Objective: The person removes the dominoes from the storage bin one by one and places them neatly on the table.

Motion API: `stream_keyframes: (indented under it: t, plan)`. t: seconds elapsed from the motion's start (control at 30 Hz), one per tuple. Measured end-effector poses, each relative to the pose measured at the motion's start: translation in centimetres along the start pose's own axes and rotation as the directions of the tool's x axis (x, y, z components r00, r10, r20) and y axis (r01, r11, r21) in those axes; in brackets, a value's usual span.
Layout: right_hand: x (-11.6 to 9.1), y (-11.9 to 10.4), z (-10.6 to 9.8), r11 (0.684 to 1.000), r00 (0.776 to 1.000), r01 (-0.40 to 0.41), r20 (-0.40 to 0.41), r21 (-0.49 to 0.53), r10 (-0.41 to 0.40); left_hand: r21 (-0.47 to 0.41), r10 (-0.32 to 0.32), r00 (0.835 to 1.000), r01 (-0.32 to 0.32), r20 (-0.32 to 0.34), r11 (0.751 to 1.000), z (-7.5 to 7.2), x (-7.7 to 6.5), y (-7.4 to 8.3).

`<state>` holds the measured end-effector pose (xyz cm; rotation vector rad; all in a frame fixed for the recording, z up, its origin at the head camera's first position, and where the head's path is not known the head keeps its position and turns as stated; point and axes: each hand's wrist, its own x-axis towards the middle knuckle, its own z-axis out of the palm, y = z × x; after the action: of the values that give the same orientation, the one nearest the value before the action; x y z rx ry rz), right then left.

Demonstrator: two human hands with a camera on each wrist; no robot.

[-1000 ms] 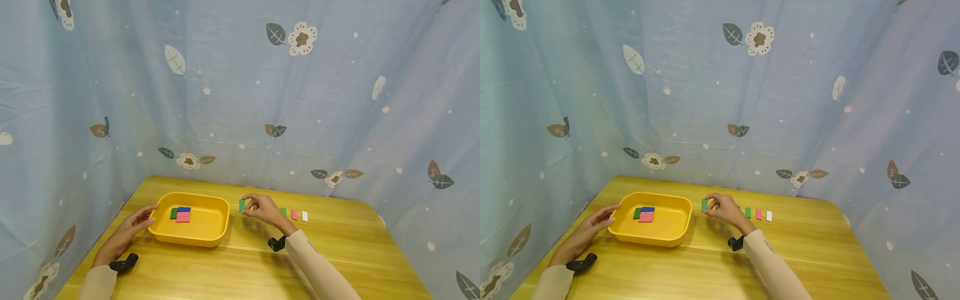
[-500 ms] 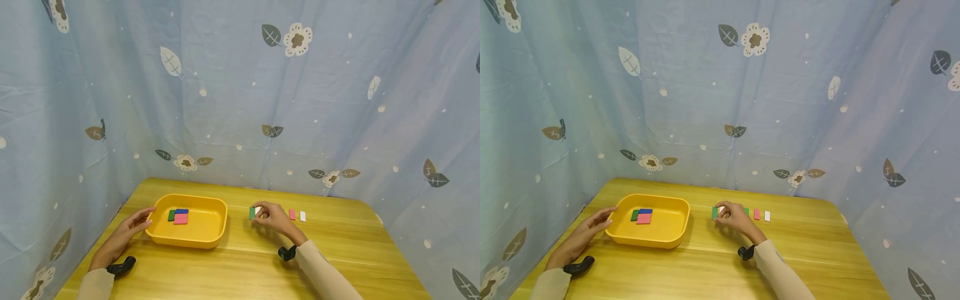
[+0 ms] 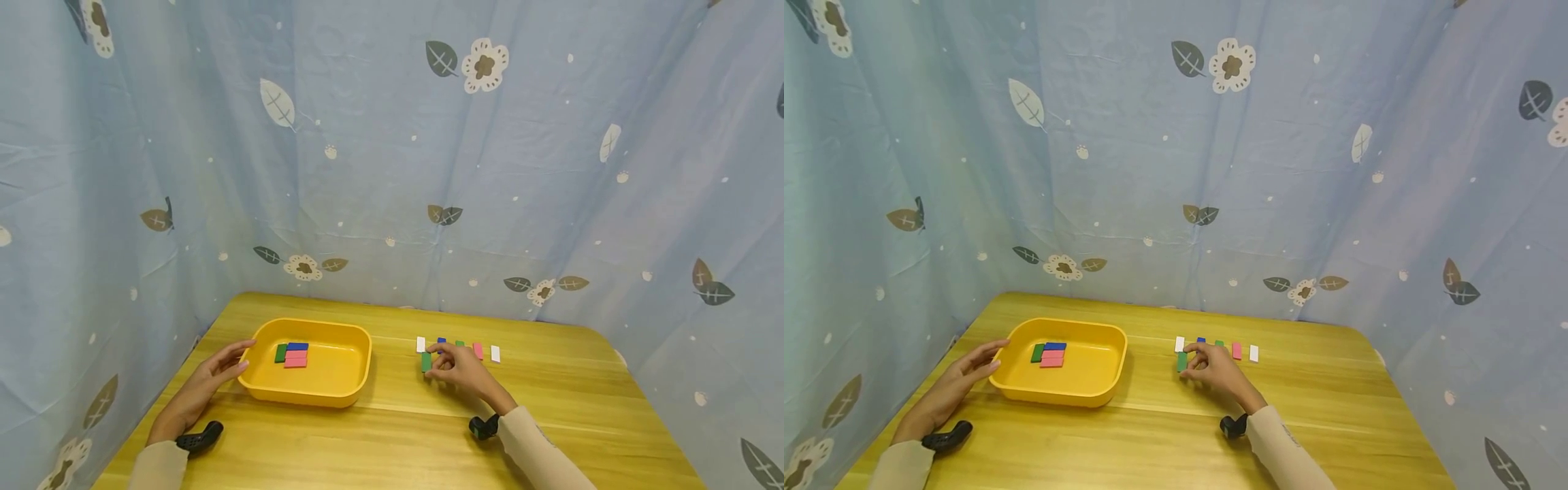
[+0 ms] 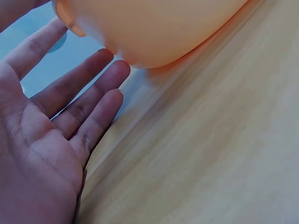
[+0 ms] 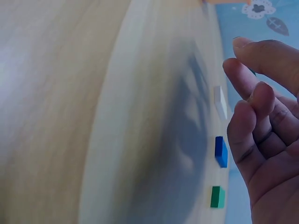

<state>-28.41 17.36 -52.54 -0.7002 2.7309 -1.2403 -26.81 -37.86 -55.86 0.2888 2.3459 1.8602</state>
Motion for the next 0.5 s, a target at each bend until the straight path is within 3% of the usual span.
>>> stream_keyframes:
  t: [0.2, 0.5]
  plan:
    - [-0.7, 0.7, -0.3, 0.999, 1.0, -0.028, 0.015, 0.046, 0.027, -0.007, -0.015, 1.0, 0.015, -0.011, 1.0, 0.2, -0.1, 0.2]
    - [-1.3, 1.5, -0.1, 0.995, 0.996, -0.087, 0.035, 0.04, 0.085, -0.013, 0.024, 1.0, -0.024, -0.01, 1.0, 0.3, -0.1, 0.1]
